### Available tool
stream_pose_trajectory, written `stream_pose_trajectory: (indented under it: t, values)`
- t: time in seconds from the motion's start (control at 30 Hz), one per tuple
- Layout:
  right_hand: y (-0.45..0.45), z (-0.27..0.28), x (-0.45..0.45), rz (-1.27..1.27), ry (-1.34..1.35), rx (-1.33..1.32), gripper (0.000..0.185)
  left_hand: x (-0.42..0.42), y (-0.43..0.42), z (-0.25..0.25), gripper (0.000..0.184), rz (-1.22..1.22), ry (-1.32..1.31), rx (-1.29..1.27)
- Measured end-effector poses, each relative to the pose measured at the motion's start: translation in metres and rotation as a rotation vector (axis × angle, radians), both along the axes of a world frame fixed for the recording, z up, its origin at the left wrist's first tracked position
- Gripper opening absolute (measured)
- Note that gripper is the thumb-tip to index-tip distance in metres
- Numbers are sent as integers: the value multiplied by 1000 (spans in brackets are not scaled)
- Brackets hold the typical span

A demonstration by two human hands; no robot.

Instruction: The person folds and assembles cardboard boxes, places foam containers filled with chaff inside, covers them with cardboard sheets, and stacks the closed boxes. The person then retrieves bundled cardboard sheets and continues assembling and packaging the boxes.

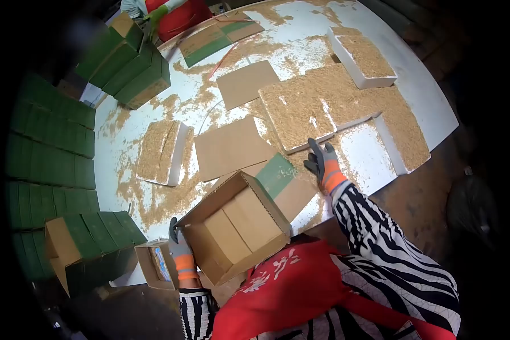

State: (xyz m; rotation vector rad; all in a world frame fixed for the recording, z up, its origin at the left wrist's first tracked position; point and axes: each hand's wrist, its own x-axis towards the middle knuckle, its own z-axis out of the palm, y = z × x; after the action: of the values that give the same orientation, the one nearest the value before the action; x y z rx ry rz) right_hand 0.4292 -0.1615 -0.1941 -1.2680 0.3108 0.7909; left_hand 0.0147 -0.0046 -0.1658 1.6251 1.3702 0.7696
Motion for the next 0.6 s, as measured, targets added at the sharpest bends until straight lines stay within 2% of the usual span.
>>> stream_pose_trajectory:
  t: [0.07, 0.13, 0.17, 0.2, 0.23, 0.3, 0.37, 0.4, 0.47, 0.5, 0.57, 0.6]
  values:
    - [22, -96, 50, 17, -24, -148, 66, 5, 0, -3, 38, 47, -23, 17]
    - [30, -103, 57, 442, -660, -493, 66, 13, -2, 1, 38, 62, 15, 41]
    - [34, -106, 61, 534, -982, -684, 67, 14, -4, 4, 38, 69, 38, 49]
    - [48, -119, 61, 298, -599, -459, 65, 14, -4, 3, 36, 82, 31, 62]
    - [45, -128, 67, 439, -718, -536, 63, 16, -3, 5, 36, 80, 44, 69]
    - [42, -101, 69, 683, -991, -682, 58, 17, -4, 11, 35, 79, 75, 76]
    - [34, -102, 64, 446, -1056, -463, 54, 12, 2, 9, 35, 51, 104, 98]
    - [31, -103, 63, 396, -1207, -367, 52, 11, 2, 7, 35, 36, 119, 105]
    - [41, -94, 64, 125, -437, -56, 49, 14, 4, 7, 34, 55, 146, 92]
    - [59, -91, 68, -142, 98, 119, 50, 18, 7, 8, 34, 72, 155, 90]
    - [65, -73, 57, -316, -74, 129, 64, 29, 11, 16, 33, 93, 191, 117]
    - [74, -71, 50, -340, -63, 186, 66, 36, 12, 22, 34, 97, 219, 113]
